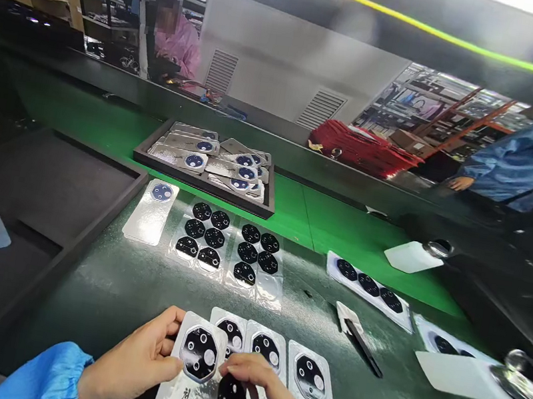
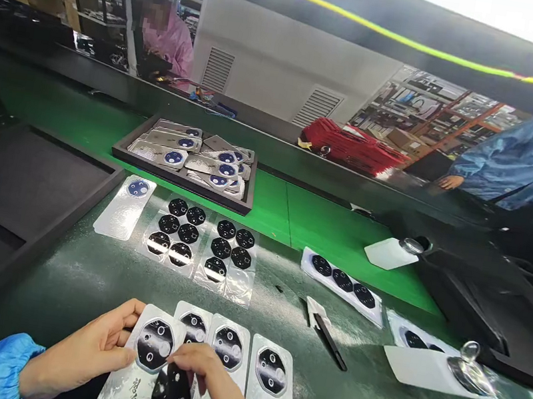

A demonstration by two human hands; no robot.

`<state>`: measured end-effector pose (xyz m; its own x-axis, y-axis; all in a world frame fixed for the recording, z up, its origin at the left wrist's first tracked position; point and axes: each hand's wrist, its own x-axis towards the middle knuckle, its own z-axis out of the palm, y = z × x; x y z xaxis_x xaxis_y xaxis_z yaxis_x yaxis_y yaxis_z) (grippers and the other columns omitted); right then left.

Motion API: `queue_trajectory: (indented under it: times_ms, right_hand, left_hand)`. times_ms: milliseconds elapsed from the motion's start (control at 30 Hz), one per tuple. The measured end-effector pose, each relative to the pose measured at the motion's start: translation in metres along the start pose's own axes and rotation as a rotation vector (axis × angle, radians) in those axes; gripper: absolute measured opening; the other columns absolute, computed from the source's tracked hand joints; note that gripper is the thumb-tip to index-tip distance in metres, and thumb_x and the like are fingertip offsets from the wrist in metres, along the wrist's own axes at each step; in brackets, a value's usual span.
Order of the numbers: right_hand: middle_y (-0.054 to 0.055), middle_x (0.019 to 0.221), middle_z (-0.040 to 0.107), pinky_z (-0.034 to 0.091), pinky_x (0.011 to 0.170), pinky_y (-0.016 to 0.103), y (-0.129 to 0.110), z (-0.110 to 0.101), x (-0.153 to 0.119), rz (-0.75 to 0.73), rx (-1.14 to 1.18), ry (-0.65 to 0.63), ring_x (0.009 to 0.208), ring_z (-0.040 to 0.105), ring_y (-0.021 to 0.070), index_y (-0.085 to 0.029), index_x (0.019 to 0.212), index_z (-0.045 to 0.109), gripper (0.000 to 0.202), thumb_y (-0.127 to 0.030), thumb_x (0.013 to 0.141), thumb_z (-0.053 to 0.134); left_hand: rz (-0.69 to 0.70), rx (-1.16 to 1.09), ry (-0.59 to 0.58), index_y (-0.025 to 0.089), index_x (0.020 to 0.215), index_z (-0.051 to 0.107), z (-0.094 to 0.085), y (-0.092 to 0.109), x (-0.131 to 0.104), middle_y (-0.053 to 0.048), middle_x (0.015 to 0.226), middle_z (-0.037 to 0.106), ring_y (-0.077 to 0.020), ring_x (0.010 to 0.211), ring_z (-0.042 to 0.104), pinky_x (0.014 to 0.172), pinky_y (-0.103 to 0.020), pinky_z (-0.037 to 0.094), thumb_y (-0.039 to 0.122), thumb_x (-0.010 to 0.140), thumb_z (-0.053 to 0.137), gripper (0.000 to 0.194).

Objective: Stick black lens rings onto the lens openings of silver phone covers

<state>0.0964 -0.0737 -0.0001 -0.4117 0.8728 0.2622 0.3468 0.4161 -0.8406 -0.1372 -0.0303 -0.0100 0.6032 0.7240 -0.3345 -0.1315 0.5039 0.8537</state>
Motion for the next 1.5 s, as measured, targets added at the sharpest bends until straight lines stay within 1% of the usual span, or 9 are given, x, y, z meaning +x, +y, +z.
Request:
queue_trajectory:
  times_ms: [100, 167, 267, 333, 500, 733, 967, 1233, 1500]
  right_hand:
    - [0.011, 0.114, 0.060, 0.051, 0.068, 0.032, -0.005, -0.008, 0.001, 0.045, -0.052, 0.056, 0.101, 0.062, 0.0269, -0.026, 0.123, 0.050, 0.038, -0.050, 0.093, 0.050]
    - [0.010, 0.116, 0.057, 0.050, 0.069, 0.031, -0.003, -0.013, 0.002, 0.072, -0.094, 0.077, 0.098, 0.061, 0.0245, -0.027, 0.123, 0.049, 0.035, -0.041, 0.092, 0.054]
    - [0.008, 0.117, 0.054, 0.050, 0.070, 0.029, 0.003, -0.018, 0.003, 0.078, -0.188, 0.098, 0.093, 0.059, 0.0206, -0.027, 0.122, 0.049, 0.035, -0.027, 0.088, 0.057]
    - [0.008, 0.118, 0.053, 0.051, 0.072, 0.028, 0.006, -0.019, 0.004, 0.068, -0.251, 0.111, 0.094, 0.059, 0.0195, -0.026, 0.122, 0.049, 0.036, -0.023, 0.087, 0.057]
    - [0.008, 0.120, 0.051, 0.053, 0.077, 0.029, 0.007, -0.020, 0.007, 0.103, -0.356, 0.099, 0.095, 0.060, 0.0185, -0.025, 0.121, 0.047, 0.036, -0.021, 0.087, 0.056]
    - [0.008, 0.118, 0.051, 0.056, 0.074, 0.028, 0.004, -0.020, 0.015, 0.066, -0.465, 0.042, 0.089, 0.060, 0.0169, -0.024, 0.122, 0.045, 0.040, -0.018, 0.085, 0.057]
    - [0.008, 0.119, 0.052, 0.056, 0.075, 0.028, 0.002, -0.018, 0.017, 0.070, -0.461, 0.049, 0.093, 0.061, 0.0176, -0.024, 0.123, 0.045, 0.040, -0.018, 0.085, 0.056]
    - [0.009, 0.119, 0.052, 0.057, 0.073, 0.028, 0.004, -0.019, 0.018, 0.060, -0.473, 0.041, 0.090, 0.061, 0.0172, -0.024, 0.123, 0.045, 0.041, -0.018, 0.084, 0.058]
    - [0.009, 0.118, 0.053, 0.057, 0.073, 0.029, 0.002, -0.017, 0.021, 0.043, -0.459, 0.041, 0.090, 0.062, 0.0180, -0.023, 0.122, 0.045, 0.042, -0.016, 0.083, 0.057]
  left_hand:
    - [-0.020, -0.008, 0.001, 0.019, 0.103, 0.050, 0.000, 0.003, 0.000, -0.008, 0.120, 0.058, -0.0183, 0.092, 0.064, 0.081, -0.033, 0.045, 0.011, 0.076, 0.061, 0.031]
    - [-0.032, -0.012, 0.004, 0.019, 0.103, 0.051, 0.000, 0.005, -0.001, -0.008, 0.119, 0.059, -0.0187, 0.092, 0.065, 0.081, -0.033, 0.045, 0.011, 0.075, 0.061, 0.031]
    - [-0.040, -0.019, 0.006, 0.019, 0.105, 0.052, -0.001, 0.005, -0.002, -0.007, 0.118, 0.060, -0.0191, 0.092, 0.065, 0.082, -0.033, 0.045, 0.010, 0.075, 0.059, 0.032]
    - [-0.042, -0.025, 0.005, 0.019, 0.106, 0.052, -0.002, 0.004, -0.002, -0.007, 0.119, 0.060, -0.0191, 0.093, 0.064, 0.083, -0.034, 0.045, 0.010, 0.075, 0.059, 0.033]
    - [-0.045, -0.036, 0.001, 0.019, 0.106, 0.052, -0.003, 0.003, -0.001, -0.007, 0.118, 0.061, -0.0193, 0.092, 0.064, 0.084, -0.035, 0.045, 0.011, 0.074, 0.061, 0.034]
    - [-0.051, -0.048, 0.021, 0.019, 0.104, 0.051, -0.002, 0.004, 0.001, -0.006, 0.108, 0.066, -0.0207, 0.095, 0.063, 0.085, -0.035, 0.044, 0.014, 0.071, 0.063, 0.035]
    - [-0.084, -0.022, 0.035, 0.018, 0.105, 0.050, 0.001, 0.011, -0.002, -0.006, 0.111, 0.065, -0.0212, 0.097, 0.062, 0.086, -0.036, 0.044, 0.014, 0.072, 0.061, 0.035]
    - [-0.040, -0.047, 0.019, 0.019, 0.106, 0.052, -0.006, -0.001, 0.001, -0.006, 0.111, 0.066, -0.0214, 0.098, 0.064, 0.086, -0.035, 0.045, 0.012, 0.073, 0.062, 0.035]
    - [-0.057, -0.019, 0.048, 0.019, 0.106, 0.052, 0.000, 0.008, -0.001, -0.006, 0.114, 0.063, -0.0213, 0.098, 0.064, 0.087, -0.037, 0.046, 0.013, 0.076, 0.062, 0.032]
